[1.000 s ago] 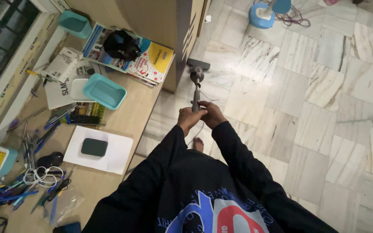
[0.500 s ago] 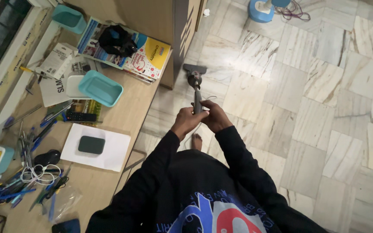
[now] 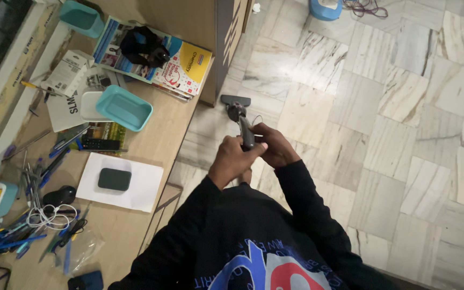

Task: The person uses a handheld vacuum cleaner to clean the tiled floor in a room. They move the vacuum back and forth along the base of a wooden cabinet and near a blue fan, maneuvering around the furniture.

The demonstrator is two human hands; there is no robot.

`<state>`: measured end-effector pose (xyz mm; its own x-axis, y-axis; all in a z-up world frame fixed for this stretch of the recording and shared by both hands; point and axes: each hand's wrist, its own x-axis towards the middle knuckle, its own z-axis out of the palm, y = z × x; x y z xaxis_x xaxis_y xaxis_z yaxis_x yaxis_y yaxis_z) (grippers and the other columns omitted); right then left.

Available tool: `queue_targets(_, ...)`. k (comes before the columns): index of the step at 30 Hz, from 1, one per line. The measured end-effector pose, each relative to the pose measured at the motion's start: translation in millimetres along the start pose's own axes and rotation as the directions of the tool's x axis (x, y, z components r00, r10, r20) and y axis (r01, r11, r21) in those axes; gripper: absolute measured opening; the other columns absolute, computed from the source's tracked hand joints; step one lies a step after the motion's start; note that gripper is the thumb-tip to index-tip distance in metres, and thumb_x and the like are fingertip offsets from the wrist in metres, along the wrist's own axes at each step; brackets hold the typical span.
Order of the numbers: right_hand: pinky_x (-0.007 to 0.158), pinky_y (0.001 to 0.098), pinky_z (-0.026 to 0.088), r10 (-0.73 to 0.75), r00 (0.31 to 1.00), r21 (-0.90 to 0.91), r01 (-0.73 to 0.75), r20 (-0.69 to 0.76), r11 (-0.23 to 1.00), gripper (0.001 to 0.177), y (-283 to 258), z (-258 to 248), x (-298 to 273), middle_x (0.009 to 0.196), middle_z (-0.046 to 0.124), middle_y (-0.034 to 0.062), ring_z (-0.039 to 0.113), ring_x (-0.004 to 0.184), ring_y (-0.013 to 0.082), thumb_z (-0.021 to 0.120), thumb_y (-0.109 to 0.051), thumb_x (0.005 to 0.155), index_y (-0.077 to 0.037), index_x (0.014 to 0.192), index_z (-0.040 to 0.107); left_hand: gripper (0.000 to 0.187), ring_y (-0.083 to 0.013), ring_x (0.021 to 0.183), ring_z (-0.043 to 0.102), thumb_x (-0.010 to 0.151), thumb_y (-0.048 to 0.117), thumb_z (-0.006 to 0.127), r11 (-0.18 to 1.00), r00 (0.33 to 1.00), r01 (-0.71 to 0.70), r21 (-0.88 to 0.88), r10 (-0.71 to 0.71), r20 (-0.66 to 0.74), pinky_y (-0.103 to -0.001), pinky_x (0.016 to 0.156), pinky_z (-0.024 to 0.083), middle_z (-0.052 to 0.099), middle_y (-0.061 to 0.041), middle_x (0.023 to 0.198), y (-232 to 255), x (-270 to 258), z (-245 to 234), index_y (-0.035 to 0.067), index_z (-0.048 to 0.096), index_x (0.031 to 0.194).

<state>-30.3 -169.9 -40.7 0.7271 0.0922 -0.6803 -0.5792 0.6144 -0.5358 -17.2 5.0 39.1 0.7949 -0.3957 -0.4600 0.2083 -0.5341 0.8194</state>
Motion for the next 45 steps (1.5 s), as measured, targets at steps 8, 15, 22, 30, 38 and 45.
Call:
queue_targets(8, 0.073, 0.0336, 0.057, -0.093, 0.996, 0.098, 0.092, 0.010, 0.991, 0.024, -5, -20, -10, 0.094, 0.068, 0.0111, 0.065, 0.081, 0.0194, 0.057, -0.021, 0.101, 0.002, 0.107, 0.063, 0.048, -0.0297, 0.077, 0.076, 0.077, 0.049, 0.078, 0.969, 0.972, -0.233, -0.080, 0.230, -0.047, -0.040, 0.073, 0.059, 0.075, -0.018, 0.077, 14, -8, 20, 0.002, 0.075, 0.090)
queue_targets(15, 0.080, 0.0313, 0.056, -0.193, 0.978, 0.177, 0.177, 0.075, 0.968, 0.027, -12, -15, -4, 0.097, 0.068, 0.0083, 0.065, 0.087, 0.0175, 0.058, -0.020, 0.101, 0.003, 0.114, 0.064, 0.045, -0.0259, 0.074, 0.078, 0.079, 0.045, 0.077, 0.944, 0.954, -0.294, -0.149, 0.281, -0.102, -0.037, 0.072, 0.060, 0.076, -0.015, 0.077, 24, 4, 15, 0.000, 0.074, 0.086)
queue_targets(22, 0.079, 0.0317, 0.054, -0.168, 0.984, 0.166, 0.156, 0.061, 0.974, 0.024, -16, 1, 2, 0.095, 0.069, 0.0099, 0.065, 0.085, 0.0190, 0.060, -0.021, 0.101, 0.001, 0.108, 0.065, 0.048, -0.0281, 0.074, 0.076, 0.078, 0.045, 0.078, 0.966, 0.968, -0.237, -0.107, 0.225, -0.114, -0.038, 0.071, 0.059, 0.074, -0.017, 0.075, 8, 24, 17, -0.001, 0.075, 0.090)
queue_targets(30, 0.084, 0.0328, 0.054, -0.206, 0.973, 0.171, 0.186, 0.106, 0.967, 0.021, -14, 1, 10, 0.098, 0.069, 0.0105, 0.066, 0.091, 0.0201, 0.060, -0.020, 0.101, 0.000, 0.107, 0.064, 0.050, -0.0256, 0.065, 0.074, 0.078, 0.046, 0.077, 0.989, 0.990, -0.130, -0.070, 0.126, -0.063, -0.036, 0.064, 0.059, 0.072, -0.016, 0.068, 1, 43, 19, -0.003, 0.075, 0.086)
queue_targets(38, 0.082, 0.0337, 0.054, -0.155, 0.987, 0.112, 0.149, 0.046, 0.982, 0.024, -17, -7, 4, 0.099, 0.067, 0.0113, 0.065, 0.091, 0.0202, 0.058, -0.020, 0.104, 0.002, 0.109, 0.063, 0.046, -0.0236, 0.071, 0.075, 0.077, 0.046, 0.078, 0.980, 0.983, -0.175, -0.096, 0.169, -0.065, -0.036, 0.068, 0.059, 0.074, -0.013, 0.074, 7, 30, 19, 0.001, 0.076, 0.090)
queue_targets(45, 0.084, 0.0358, 0.057, -0.206, 0.978, 0.132, 0.200, 0.032, 0.971, 0.031, -29, -1, 6, 0.102, 0.067, 0.0129, 0.067, 0.090, 0.0223, 0.052, -0.024, 0.102, 0.002, 0.115, 0.062, 0.046, -0.0218, 0.063, 0.072, 0.077, 0.045, 0.078, 0.979, 0.985, -0.150, -0.138, 0.135, -0.112, -0.036, 0.061, 0.056, 0.072, -0.013, 0.067, 26, 37, 9, 0.001, 0.075, 0.087)
